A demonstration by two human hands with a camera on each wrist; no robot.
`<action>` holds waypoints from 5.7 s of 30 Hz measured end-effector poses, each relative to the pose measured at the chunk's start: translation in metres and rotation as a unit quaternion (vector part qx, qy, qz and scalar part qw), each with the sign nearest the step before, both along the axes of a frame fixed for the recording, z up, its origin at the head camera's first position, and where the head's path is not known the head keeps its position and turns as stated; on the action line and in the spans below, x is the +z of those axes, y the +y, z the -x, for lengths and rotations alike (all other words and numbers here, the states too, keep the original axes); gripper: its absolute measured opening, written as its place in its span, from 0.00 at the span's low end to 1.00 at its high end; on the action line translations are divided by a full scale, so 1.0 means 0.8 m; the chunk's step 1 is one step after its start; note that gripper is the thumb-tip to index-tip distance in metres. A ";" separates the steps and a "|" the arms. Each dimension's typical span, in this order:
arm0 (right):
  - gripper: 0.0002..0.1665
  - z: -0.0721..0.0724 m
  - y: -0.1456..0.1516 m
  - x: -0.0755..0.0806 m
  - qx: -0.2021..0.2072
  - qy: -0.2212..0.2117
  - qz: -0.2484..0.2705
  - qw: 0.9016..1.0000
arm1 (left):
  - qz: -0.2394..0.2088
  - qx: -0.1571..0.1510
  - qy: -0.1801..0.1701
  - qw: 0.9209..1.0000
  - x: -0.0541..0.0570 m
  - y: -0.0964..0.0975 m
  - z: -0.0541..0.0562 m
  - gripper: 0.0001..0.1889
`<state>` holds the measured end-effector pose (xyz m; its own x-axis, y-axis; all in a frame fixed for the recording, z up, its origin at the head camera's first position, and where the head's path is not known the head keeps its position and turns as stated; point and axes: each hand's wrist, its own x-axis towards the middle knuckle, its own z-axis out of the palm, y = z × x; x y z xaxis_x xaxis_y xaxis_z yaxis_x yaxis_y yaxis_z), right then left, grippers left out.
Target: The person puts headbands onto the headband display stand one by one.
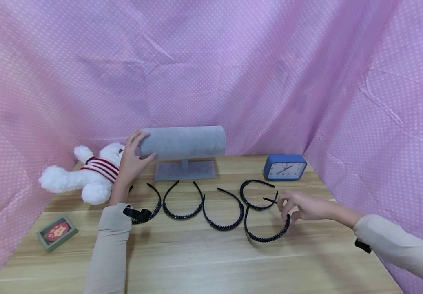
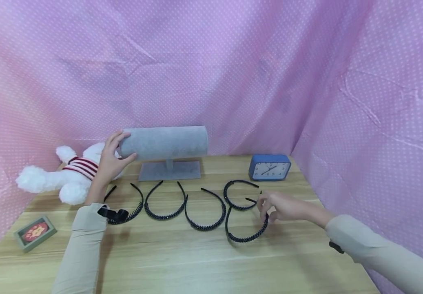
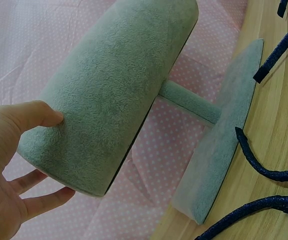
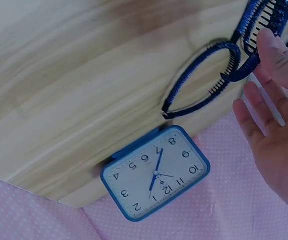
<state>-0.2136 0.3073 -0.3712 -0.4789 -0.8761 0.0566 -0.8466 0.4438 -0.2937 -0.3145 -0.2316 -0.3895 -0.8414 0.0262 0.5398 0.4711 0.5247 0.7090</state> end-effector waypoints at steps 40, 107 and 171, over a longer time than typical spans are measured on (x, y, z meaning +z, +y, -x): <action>0.09 0.076 -0.007 0.042 -0.230 -0.168 0.223 0.932 | -0.001 -0.001 0.037 0.999 -0.015 -0.009 0.000 0.35; 0.20 0.168 -0.201 0.015 -0.350 -0.196 0.543 0.737 | -0.003 -0.010 0.013 1.000 -0.012 -0.011 -0.006 0.34; 0.37 0.255 -0.185 0.067 -0.234 -0.315 0.274 0.878 | -0.006 -0.020 0.024 0.999 -0.008 -0.009 -0.010 0.29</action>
